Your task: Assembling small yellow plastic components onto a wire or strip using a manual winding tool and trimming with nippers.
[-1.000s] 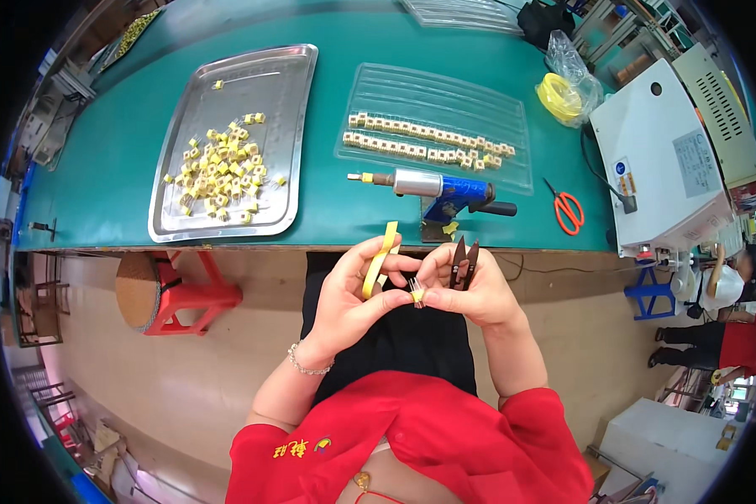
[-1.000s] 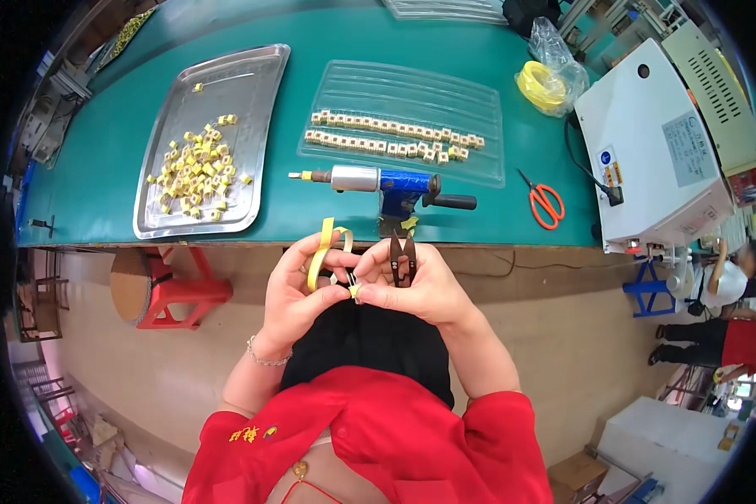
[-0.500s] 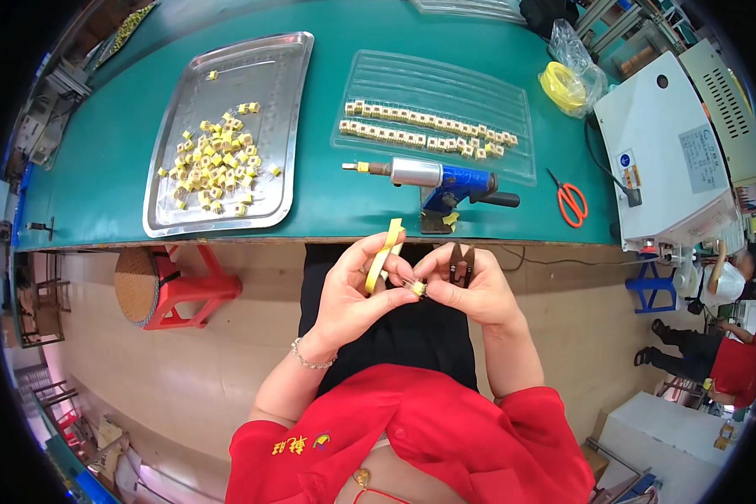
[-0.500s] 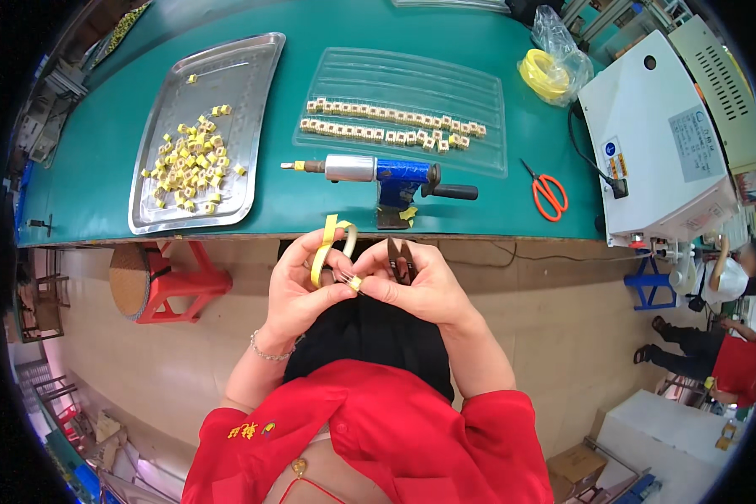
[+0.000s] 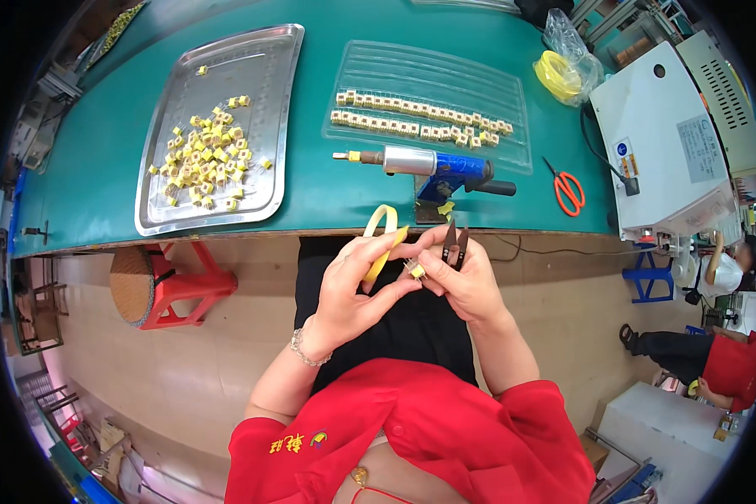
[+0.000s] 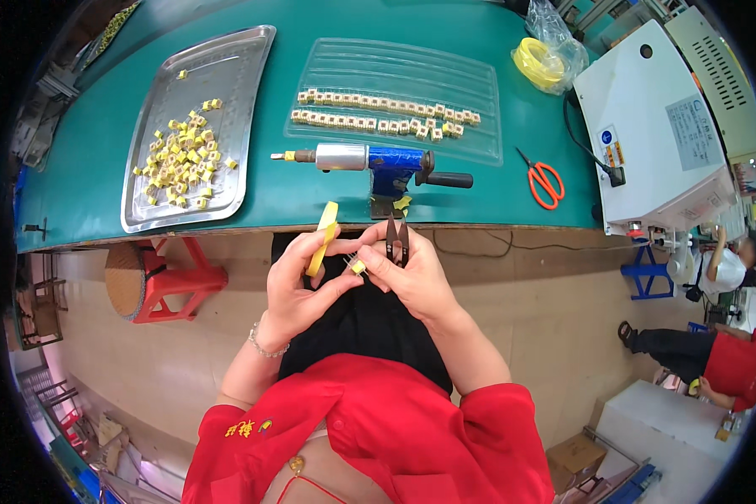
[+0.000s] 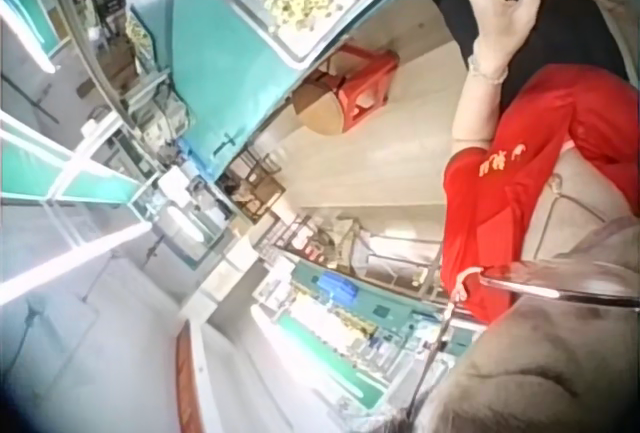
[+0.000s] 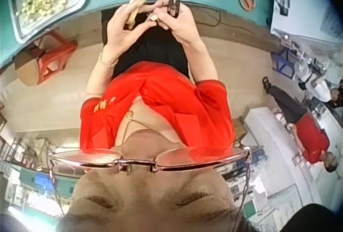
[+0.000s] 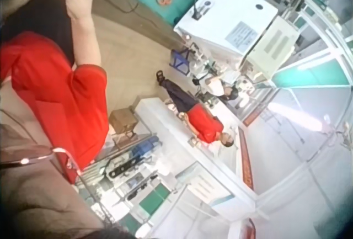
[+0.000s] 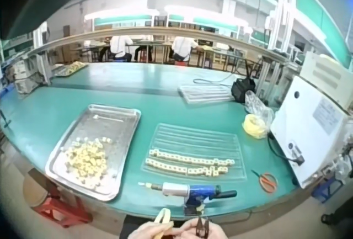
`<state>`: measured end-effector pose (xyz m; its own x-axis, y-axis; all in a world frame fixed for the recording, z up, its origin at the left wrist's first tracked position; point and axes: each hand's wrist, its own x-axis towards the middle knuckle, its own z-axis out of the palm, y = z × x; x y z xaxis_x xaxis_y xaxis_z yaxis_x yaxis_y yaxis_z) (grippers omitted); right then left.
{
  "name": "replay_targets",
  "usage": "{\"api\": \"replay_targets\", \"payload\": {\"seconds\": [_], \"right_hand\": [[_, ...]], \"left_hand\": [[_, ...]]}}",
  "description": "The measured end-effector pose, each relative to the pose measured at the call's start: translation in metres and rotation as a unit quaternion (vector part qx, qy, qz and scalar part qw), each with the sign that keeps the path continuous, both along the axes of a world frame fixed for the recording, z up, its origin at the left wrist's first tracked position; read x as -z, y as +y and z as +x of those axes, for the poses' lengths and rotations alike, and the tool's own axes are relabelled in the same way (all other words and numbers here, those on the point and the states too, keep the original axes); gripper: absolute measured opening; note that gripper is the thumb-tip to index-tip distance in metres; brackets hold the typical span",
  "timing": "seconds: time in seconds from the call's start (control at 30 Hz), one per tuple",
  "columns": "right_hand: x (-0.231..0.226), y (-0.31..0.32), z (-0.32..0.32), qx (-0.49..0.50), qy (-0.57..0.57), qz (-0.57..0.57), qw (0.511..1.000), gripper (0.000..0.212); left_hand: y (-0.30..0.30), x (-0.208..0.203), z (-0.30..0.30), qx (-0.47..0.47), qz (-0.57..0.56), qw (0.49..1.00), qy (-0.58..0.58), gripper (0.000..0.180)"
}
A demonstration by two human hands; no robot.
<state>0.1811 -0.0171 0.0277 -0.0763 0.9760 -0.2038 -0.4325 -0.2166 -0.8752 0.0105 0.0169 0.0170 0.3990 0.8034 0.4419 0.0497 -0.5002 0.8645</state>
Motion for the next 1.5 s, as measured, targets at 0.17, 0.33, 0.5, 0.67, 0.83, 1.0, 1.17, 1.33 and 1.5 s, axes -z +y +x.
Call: {"api": "replay_targets", "payload": {"seconds": [0.17,0.33,0.5,0.67,0.83,1.0,1.17,1.33,1.5], "right_hand": [[-0.002,-0.007,-0.005,0.023,-0.088,0.039,0.995,0.016],[0.0,-0.01,0.005,-0.039,-0.019,0.086,0.995,0.021],[0.0,-0.011,0.012,-0.03,-0.068,0.097,0.993,0.014],[-0.002,-0.009,0.013,-0.035,-0.081,0.098,0.991,0.01],[-0.004,-0.009,0.014,-0.038,-0.134,0.069,0.988,0.011],[-0.002,-0.013,0.008,-0.003,-0.095,0.046,0.994,0.012],[-0.006,-0.016,0.008,-0.003,-0.016,-0.017,1.0,0.011],[-0.007,-0.016,0.009,-0.01,-0.056,-0.008,0.998,0.013],[-0.007,-0.017,0.008,-0.003,-0.055,-0.002,0.998,0.009]], "left_hand": [[-0.003,0.011,-0.001,0.012,-0.1,0.994,-0.04,0.061],[-0.001,0.015,0.001,0.1,-0.258,0.941,-0.197,0.059],[-0.001,0.012,0.003,0.114,-0.263,0.931,-0.224,0.057],[0.002,0.009,0.0,0.126,-0.186,0.96,-0.167,0.053],[0.007,-0.009,-0.002,0.037,0.121,0.991,0.051,0.049],[0.0,-0.003,0.005,0.016,0.105,0.994,-0.001,0.05],[-0.008,0.01,0.004,0.034,-0.062,0.995,-0.072,0.052],[-0.004,0.0,0.004,0.031,-0.006,0.999,-0.026,0.052],[0.0,-0.004,0.005,-0.003,0.118,0.993,0.01,0.05]]}}
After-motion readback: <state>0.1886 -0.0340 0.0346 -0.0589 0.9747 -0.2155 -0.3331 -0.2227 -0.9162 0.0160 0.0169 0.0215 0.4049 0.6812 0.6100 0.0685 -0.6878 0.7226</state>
